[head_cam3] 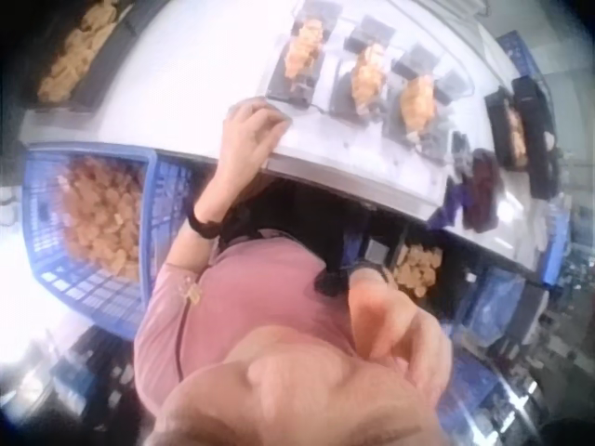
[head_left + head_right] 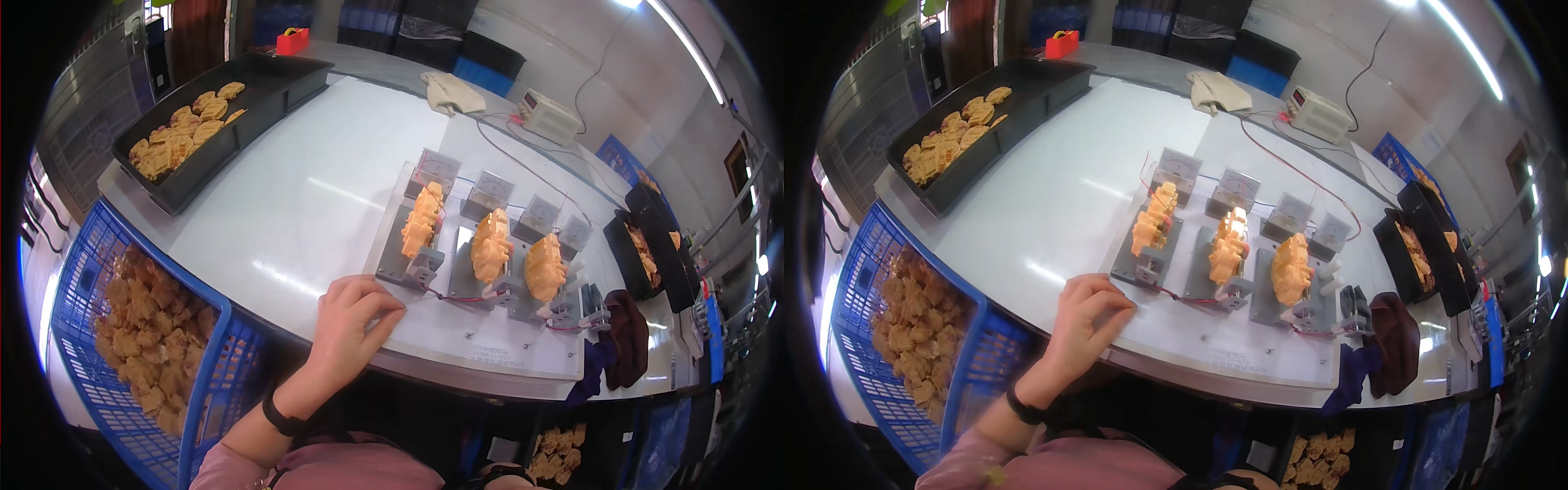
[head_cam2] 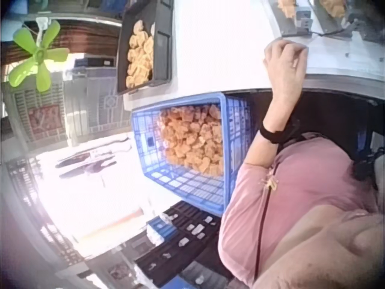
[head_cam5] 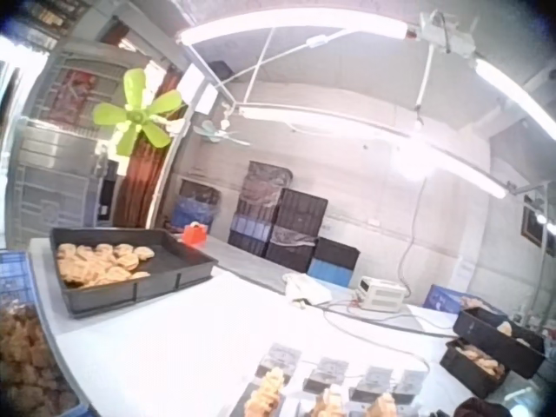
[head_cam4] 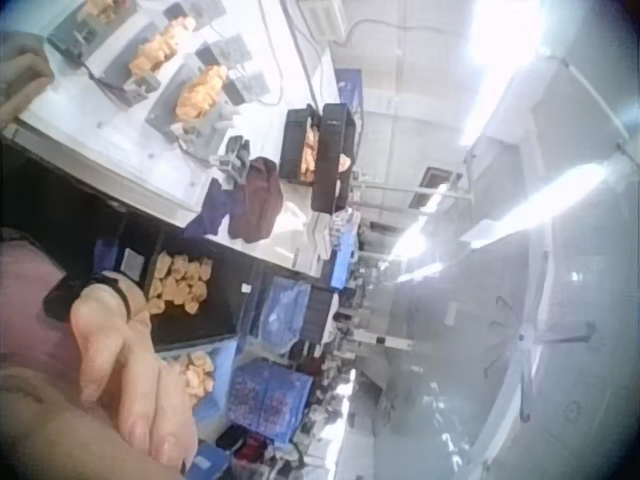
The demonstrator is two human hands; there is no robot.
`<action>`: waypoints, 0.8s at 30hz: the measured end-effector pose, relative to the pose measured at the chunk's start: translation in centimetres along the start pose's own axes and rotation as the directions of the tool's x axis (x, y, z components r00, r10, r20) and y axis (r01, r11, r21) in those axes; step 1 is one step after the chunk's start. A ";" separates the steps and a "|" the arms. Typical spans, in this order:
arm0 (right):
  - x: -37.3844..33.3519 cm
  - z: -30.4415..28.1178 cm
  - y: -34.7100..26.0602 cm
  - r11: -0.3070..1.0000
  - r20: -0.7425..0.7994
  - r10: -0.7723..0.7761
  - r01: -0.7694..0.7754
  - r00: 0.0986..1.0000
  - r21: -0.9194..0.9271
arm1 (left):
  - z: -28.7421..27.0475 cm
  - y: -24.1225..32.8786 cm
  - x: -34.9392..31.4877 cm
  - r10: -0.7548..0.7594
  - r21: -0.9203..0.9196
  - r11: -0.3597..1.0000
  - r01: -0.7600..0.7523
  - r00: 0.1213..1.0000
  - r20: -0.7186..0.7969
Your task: Testing the functionality of yellow plastic toy internal components using a multi-station test fixture.
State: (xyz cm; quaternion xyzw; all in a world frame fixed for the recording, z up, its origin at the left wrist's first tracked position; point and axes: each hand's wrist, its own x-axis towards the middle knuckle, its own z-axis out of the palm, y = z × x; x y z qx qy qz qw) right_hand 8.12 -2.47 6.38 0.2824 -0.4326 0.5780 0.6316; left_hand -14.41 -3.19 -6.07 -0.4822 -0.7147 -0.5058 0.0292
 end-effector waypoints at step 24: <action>-4.1 -9.6 12.3 0.353 -0.213 0.542 -0.450 0.813 -0.820 | -0.4 0.1 0.1 0.008 -0.033 0.999 -0.006 0.998 0.063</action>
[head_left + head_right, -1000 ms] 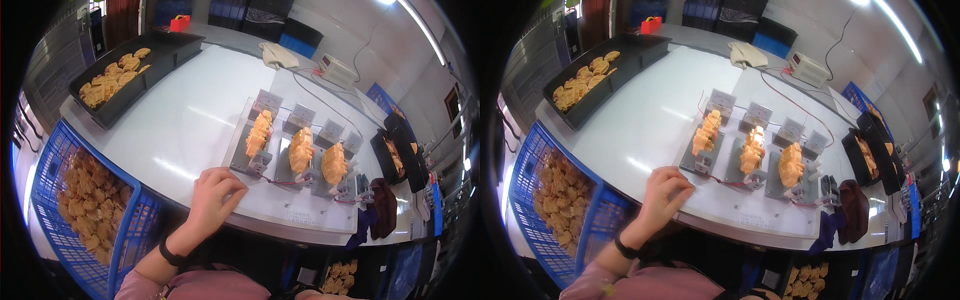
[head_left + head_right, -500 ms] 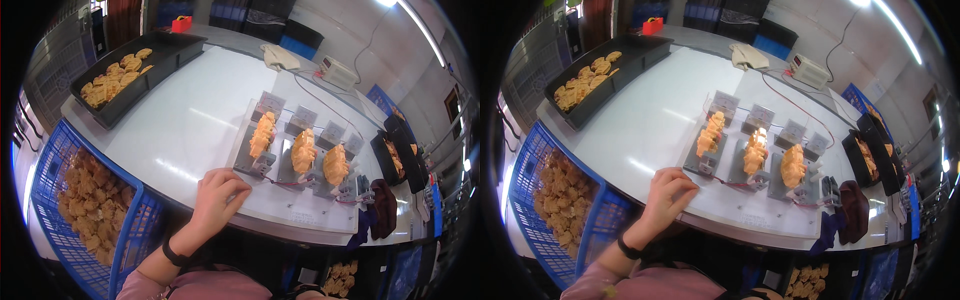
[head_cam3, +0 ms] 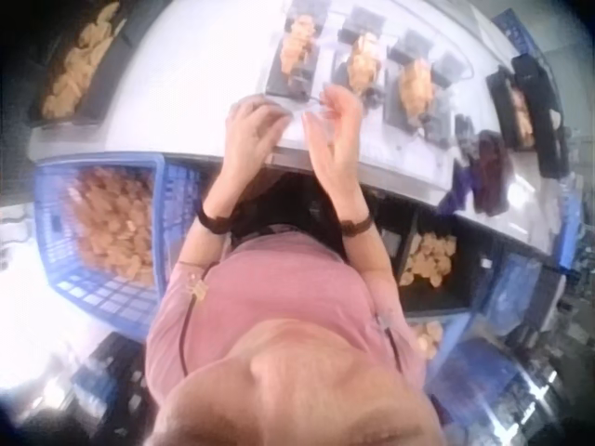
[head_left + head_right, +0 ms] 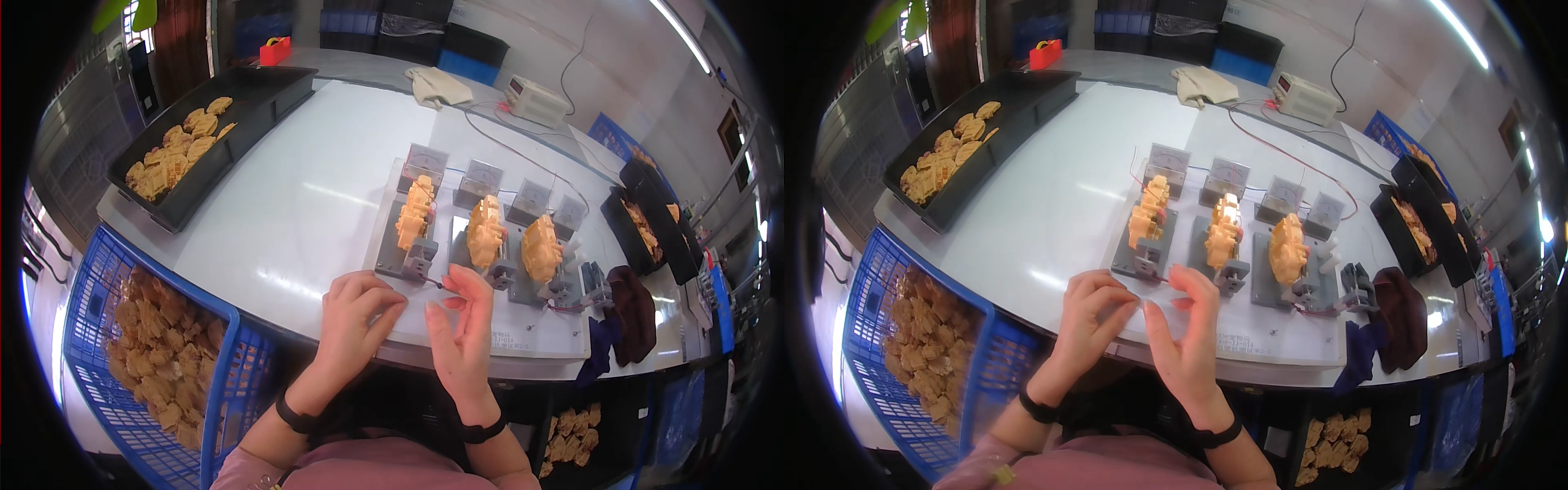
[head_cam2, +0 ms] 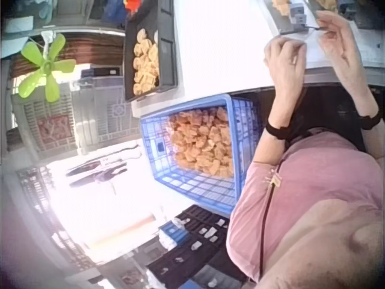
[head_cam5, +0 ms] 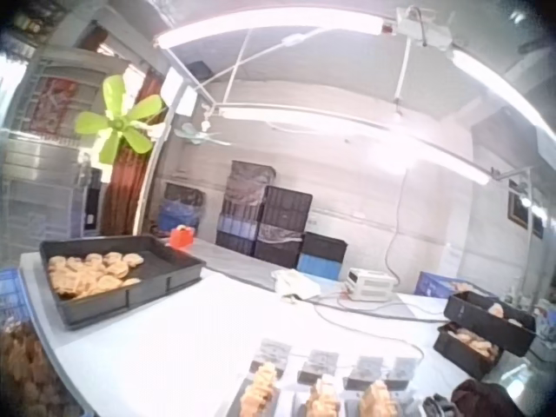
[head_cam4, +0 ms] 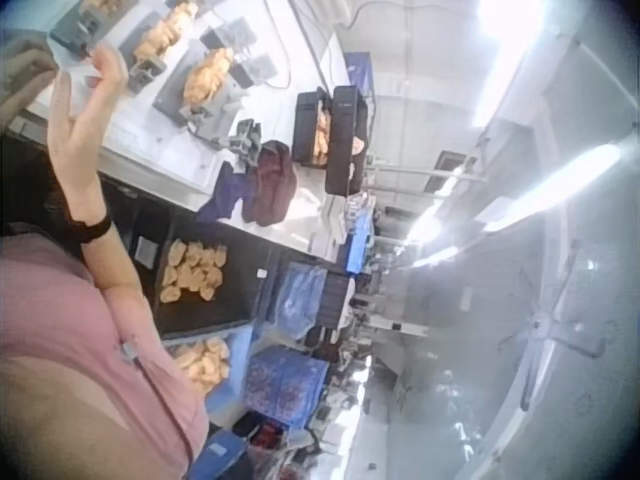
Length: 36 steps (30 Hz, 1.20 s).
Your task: Testing the functionality of yellow plastic toy internal components using a multi-station test fixture.
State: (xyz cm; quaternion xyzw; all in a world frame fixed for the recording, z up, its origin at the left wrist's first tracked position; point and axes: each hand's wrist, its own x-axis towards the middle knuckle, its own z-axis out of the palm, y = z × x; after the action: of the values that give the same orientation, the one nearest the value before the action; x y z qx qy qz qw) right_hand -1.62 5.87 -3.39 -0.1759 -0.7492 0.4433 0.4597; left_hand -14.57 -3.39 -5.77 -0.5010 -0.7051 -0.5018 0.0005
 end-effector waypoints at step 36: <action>-0.5 -0.2 1.6 0.999 -0.020 0.009 -0.009 1.000 0.034 | 0.1 -0.1 -0.1 0.034 0.039 0.999 -0.034 0.999 0.014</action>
State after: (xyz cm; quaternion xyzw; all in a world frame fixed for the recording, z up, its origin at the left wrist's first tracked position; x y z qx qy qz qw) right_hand -1.47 6.52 -4.98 -0.1757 -0.7361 0.4564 0.4680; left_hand -14.55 -3.42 -5.93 -0.5162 -0.7063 -0.4843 0.0143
